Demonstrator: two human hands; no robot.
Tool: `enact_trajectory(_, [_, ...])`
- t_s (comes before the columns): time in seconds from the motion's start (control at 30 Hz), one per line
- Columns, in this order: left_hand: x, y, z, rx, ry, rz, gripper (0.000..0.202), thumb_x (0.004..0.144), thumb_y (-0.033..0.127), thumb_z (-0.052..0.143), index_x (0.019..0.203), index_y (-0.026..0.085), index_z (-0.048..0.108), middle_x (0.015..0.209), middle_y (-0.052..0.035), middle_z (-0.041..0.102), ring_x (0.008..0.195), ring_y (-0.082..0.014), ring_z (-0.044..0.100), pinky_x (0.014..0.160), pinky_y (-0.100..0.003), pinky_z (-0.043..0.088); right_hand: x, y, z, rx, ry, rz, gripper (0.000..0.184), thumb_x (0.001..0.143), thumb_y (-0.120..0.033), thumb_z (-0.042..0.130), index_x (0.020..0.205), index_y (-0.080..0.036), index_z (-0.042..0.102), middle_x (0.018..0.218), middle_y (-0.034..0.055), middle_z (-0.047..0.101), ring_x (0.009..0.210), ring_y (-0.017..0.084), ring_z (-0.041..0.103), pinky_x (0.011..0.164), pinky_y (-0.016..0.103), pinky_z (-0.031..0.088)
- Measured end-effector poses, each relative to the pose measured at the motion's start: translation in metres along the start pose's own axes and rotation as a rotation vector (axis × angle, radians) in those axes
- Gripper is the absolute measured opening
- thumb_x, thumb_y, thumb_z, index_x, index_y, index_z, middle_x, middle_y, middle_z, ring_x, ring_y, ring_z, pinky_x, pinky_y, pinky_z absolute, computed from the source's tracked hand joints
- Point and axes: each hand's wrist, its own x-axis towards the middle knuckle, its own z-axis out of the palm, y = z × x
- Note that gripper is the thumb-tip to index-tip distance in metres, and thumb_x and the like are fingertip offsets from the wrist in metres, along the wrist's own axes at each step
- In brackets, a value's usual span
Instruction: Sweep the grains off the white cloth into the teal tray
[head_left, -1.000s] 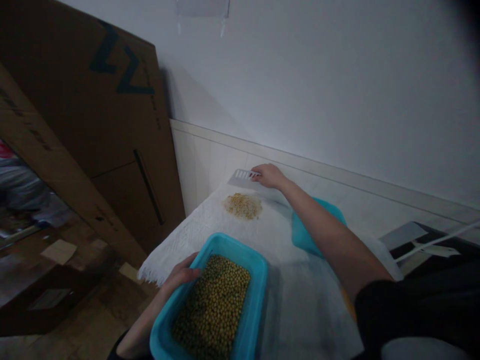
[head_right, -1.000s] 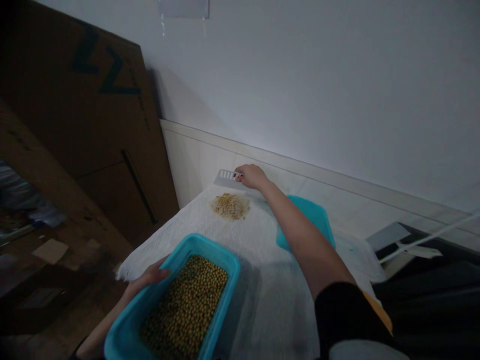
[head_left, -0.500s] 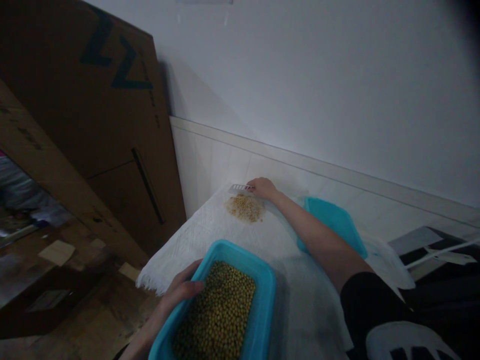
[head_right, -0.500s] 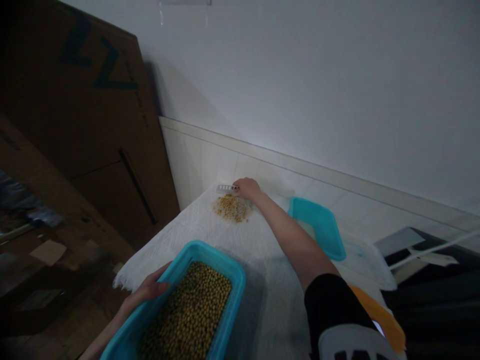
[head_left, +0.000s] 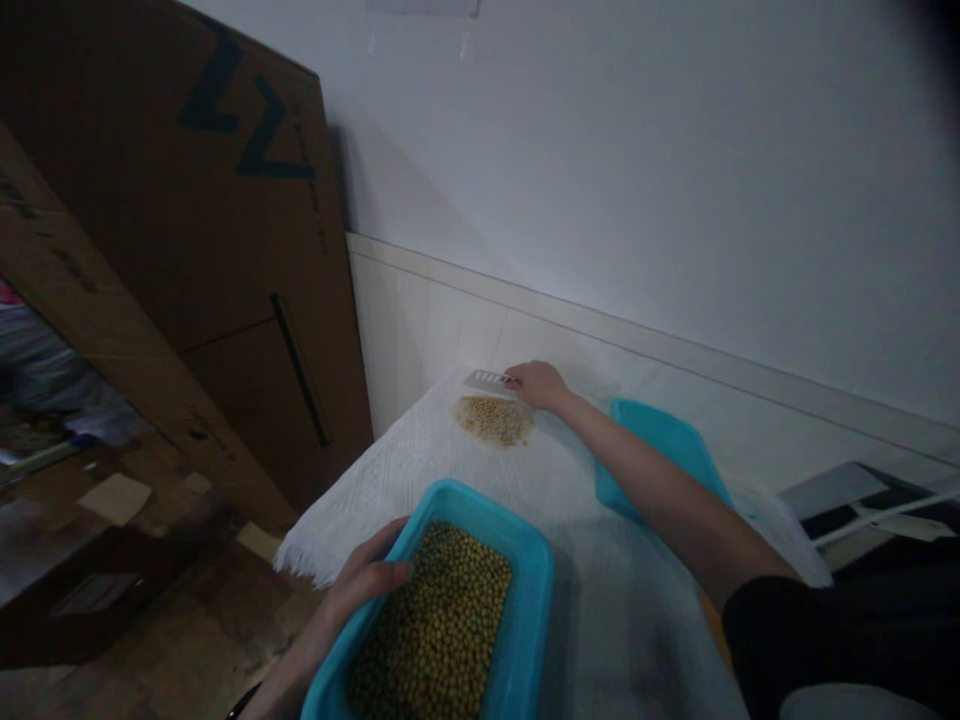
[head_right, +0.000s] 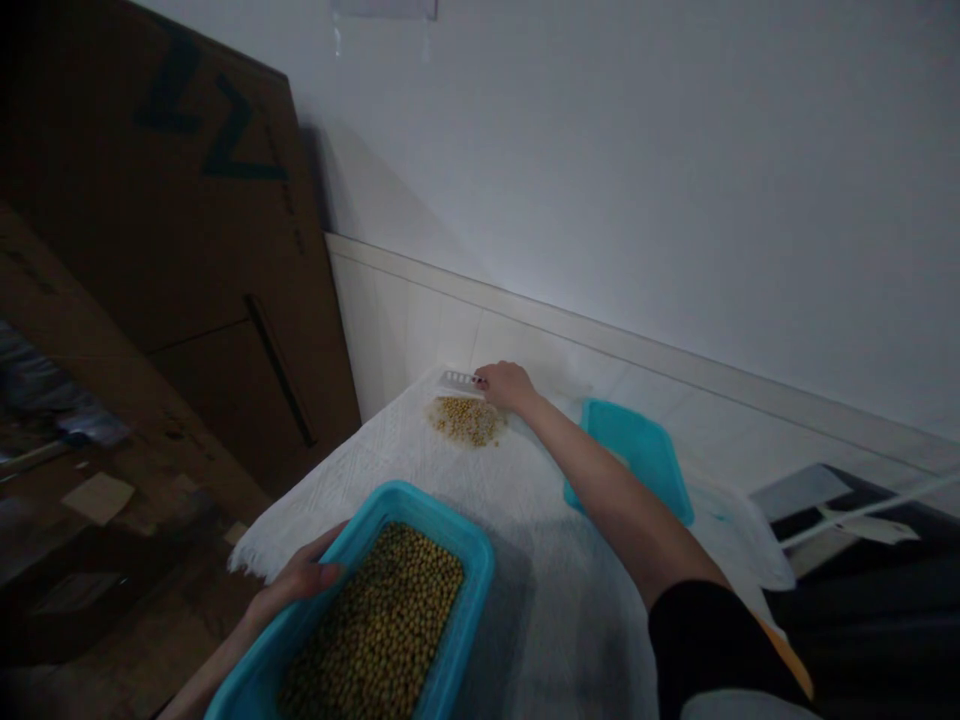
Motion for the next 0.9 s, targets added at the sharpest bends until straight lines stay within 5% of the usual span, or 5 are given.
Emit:
enact_trajectory(0.4, [0.007, -0.01, -0.012, 0.023, -0.009, 0.01, 0.056, 0.075, 0.056, 0.088, 0.127, 0.033, 0.087, 0.12, -0.0077, 0.09, 0.137, -0.0513, 0.071, 0.114, -0.063, 0.058, 0.032, -0.022, 0.013, -0.034, -0.003, 0.043, 0.04, 0.114, -0.026, 0.05, 0.14, -0.021, 0.079, 0.136, 0.0196, 0.081, 0.129, 0.029, 0.077, 0.1, 0.033, 0.055])
enact_trajectory(0.9, [0.01, -0.01, -0.022, 0.022, -0.088, 0.006, 0.062, 0.081, 0.049, 0.089, 0.139, 0.027, 0.081, 0.13, -0.0081, 0.088, 0.136, -0.0463, 0.072, 0.119, -0.055, 0.055, -0.028, -0.025, 0.012, -0.092, -0.064, -0.109, 0.038, 0.114, -0.032, 0.051, 0.139, -0.026, 0.079, 0.131, 0.0146, 0.085, 0.125, 0.03, 0.079, 0.094, 0.033, 0.054])
